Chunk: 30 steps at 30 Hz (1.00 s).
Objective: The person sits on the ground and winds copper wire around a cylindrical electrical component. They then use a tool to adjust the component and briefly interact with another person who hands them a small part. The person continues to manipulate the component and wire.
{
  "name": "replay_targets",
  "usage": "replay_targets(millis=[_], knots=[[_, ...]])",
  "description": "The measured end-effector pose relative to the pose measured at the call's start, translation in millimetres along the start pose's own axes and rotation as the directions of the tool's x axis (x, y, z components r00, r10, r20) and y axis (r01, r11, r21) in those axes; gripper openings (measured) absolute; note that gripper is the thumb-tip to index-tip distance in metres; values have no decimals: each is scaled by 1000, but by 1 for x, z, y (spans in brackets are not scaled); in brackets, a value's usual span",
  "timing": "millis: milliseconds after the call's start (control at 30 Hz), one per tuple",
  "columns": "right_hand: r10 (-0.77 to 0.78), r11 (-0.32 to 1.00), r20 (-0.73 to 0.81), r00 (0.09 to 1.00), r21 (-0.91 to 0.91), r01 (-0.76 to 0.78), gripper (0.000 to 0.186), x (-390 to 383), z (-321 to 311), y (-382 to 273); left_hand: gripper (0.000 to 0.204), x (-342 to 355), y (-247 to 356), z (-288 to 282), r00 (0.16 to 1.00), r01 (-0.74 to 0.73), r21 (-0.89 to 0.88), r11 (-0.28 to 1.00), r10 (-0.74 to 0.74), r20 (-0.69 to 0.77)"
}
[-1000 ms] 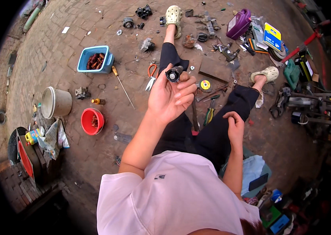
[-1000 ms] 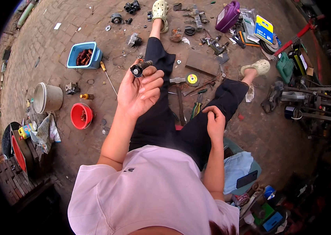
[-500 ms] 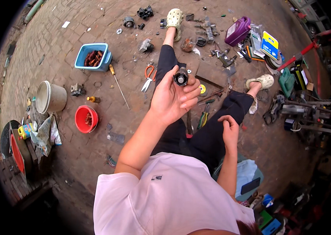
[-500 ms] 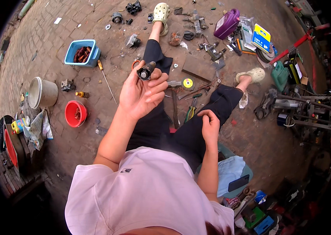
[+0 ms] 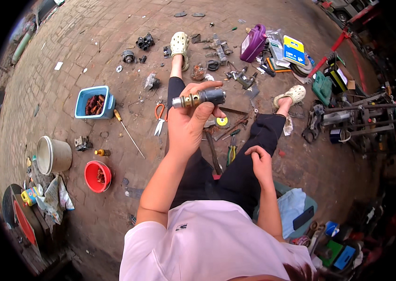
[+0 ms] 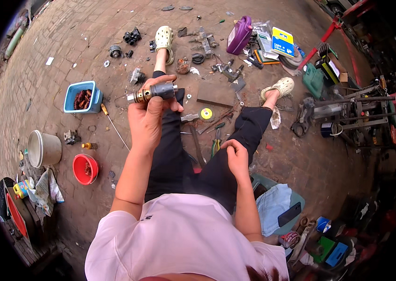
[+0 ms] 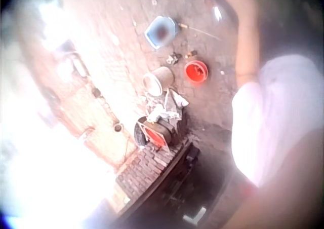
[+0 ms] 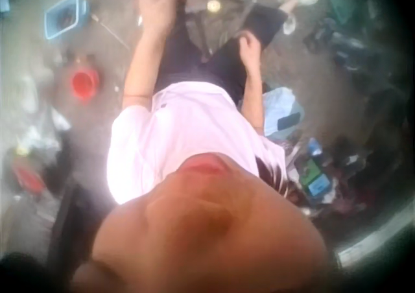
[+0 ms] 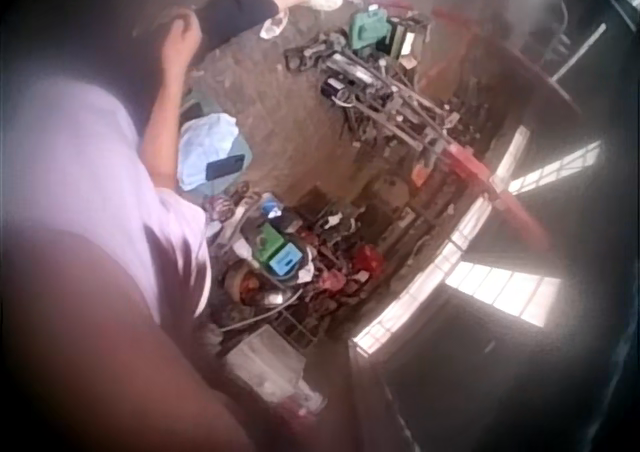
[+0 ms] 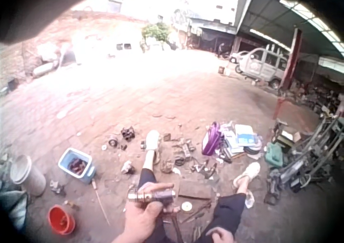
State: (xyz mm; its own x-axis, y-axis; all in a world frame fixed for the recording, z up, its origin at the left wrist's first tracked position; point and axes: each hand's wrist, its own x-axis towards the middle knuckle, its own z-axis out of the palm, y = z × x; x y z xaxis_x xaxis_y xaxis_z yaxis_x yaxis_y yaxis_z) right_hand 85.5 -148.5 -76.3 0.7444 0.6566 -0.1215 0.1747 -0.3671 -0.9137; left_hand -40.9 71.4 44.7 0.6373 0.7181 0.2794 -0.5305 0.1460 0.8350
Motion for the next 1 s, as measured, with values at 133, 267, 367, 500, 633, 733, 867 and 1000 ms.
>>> replay_targets(millis=[133, 267, 367, 500, 633, 733, 867, 1000], knots=[[-31, 999, -15, 999, 15, 32, 19, -1, 0, 3, 44, 3, 9, 10, 983, -181, 346, 921, 178, 39], [-21, 1000, -23, 1000, 22, 22, 20, -2, -2, 5, 49, 3, 9, 14, 948, -306, 483, 820, 310, 75], [-23, 999, -33, 999, 40, 24, 20, -2, -5, 10, 52, 3, 13, 16, 920, -371, 545, 752, 378, 104], [-7, 1000, -32, 999, 28, 8, 19, -3, -6, 8, 53, 1, 11, 12, 946, -317, 446, 837, 309, 93], [-6, 998, -27, 1000, 64, 7, 20, -3, -5, 12, 54, -4, -10, 4, 987, -79, -394, 916, 128, 98], [-18, 995, -2, 1000, 101, 18, 20, -2, -3, 11, 53, -2, -27, -6, 966, -99, -480, 871, 200, 164], [-10, 996, -4, 1000, 91, 11, 20, -3, -3, 13, 48, -2, -36, -15, 968, -49, -394, 918, 141, 207], [6, 996, -8, 1000, 94, -5, 20, 0, -2, 11, 46, 2, -44, -24, 980, -54, -341, 939, 115, 160]])
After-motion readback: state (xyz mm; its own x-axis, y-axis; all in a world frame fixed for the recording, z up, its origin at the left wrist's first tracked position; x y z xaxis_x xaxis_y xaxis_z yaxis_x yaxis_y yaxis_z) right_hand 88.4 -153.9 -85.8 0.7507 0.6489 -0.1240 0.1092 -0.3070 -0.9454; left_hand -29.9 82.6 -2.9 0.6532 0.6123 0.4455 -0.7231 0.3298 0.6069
